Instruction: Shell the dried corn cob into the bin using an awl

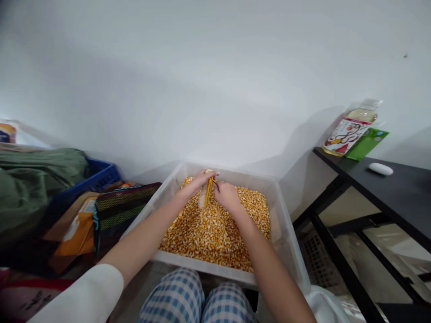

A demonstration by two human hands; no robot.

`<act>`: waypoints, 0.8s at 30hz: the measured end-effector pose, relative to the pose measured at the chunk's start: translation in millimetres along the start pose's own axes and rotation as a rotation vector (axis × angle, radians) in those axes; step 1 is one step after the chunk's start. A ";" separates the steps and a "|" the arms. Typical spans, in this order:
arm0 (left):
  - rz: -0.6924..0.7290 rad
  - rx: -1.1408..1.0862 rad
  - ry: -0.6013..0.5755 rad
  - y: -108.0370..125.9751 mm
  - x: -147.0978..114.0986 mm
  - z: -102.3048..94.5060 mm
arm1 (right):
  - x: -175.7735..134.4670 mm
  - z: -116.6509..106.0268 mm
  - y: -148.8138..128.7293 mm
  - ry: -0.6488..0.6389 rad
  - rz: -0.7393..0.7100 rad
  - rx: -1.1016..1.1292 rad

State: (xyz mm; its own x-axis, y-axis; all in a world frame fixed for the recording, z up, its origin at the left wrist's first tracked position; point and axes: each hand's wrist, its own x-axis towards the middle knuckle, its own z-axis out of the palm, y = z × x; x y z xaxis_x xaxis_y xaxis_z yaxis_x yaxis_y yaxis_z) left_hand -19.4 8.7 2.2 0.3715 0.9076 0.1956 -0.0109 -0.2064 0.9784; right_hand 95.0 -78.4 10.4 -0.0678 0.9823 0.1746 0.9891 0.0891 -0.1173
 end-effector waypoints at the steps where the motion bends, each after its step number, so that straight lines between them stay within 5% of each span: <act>1: -0.012 0.011 0.012 -1.5 0.8 -0.5 | -0.1 0.1 0.0 0.006 0.000 -0.001; 12: -0.055 0.065 -0.021 -5.0 2.9 -0.8 | -1.1 -4.1 -1.1 -0.014 0.040 -0.019; 24: -0.096 -0.065 0.085 8.2 -4.0 -1.1 | -0.7 -5.2 -2.3 -0.007 0.065 -0.013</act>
State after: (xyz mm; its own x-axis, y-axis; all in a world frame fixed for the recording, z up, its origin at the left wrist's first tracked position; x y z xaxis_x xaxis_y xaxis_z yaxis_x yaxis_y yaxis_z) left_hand -22.0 3.8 9.5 0.2938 0.9503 0.1028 -0.0400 -0.0952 0.9947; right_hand 93.5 -80.2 15.6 -0.0043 0.9870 0.1604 0.9930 0.0231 -0.1158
